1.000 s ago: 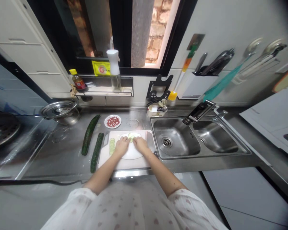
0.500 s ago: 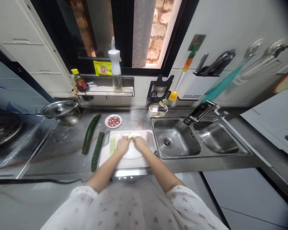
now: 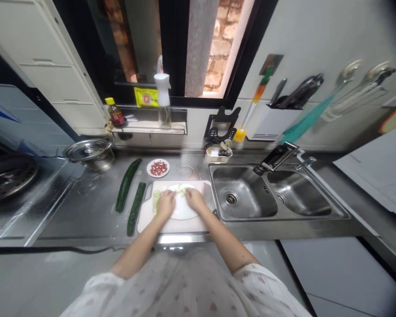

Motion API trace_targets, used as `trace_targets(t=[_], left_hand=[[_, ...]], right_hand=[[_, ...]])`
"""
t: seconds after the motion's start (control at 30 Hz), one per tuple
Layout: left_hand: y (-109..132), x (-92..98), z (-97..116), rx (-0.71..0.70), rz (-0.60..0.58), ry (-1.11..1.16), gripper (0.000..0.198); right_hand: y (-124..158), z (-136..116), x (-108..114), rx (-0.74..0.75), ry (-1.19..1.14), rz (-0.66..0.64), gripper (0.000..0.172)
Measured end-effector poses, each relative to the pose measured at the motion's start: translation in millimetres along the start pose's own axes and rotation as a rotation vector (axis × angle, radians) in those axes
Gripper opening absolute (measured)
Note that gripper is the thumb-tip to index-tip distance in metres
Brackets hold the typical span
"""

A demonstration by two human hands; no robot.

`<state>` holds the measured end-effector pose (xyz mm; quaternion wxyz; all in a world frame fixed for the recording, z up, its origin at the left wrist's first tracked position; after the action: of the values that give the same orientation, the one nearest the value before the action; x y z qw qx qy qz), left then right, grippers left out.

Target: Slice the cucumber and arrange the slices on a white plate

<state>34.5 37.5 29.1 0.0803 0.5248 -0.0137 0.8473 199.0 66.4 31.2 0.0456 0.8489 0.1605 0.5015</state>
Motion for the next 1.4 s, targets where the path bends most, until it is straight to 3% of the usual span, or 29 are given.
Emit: trace_targets(t=[0.17, 0.33, 0.47, 0.87, 1.4], left_hand=[[36.0, 2.9, -33.1, 0.124, 0.120, 0.129, 0.035], [62.2, 7.4, -63.8, 0.225, 0.122, 0.154, 0.033], [71.5, 7.9, -75.4, 0.265, 0.125, 0.156, 0.033], [76.7, 0.1, -80.5, 0.384, 0.016, -0.038, 0.029], [71.7, -2.0, -78.6, 0.498, 0.002, 0.016, 0.037]], right_hand=[[21.7, 12.6, -3.7, -0.021, -0.150, 0.067, 0.034], [41.0, 18.9, -7.1, -0.042, -0.276, 0.124, 0.030], [53.9, 18.0, -7.5, -0.053, -0.330, 0.147, 0.029], [77.0, 13.1, -16.4, -0.052, -0.342, 0.146, 0.030], [81.3, 10.2, -15.8, -0.016, -0.347, 0.144, 0.031]])
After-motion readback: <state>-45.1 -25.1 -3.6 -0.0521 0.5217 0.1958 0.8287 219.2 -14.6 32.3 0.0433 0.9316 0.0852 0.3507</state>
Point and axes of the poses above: each hand's wrist, its own y-axis away from the middle knuckle, its own x-axis out of the back of the hand, z = x × y, the point moved 3 cm from there along -y, towards the middle knuckle, and after that the axes turned 8 degrees about -z, right-handed, at the moved point
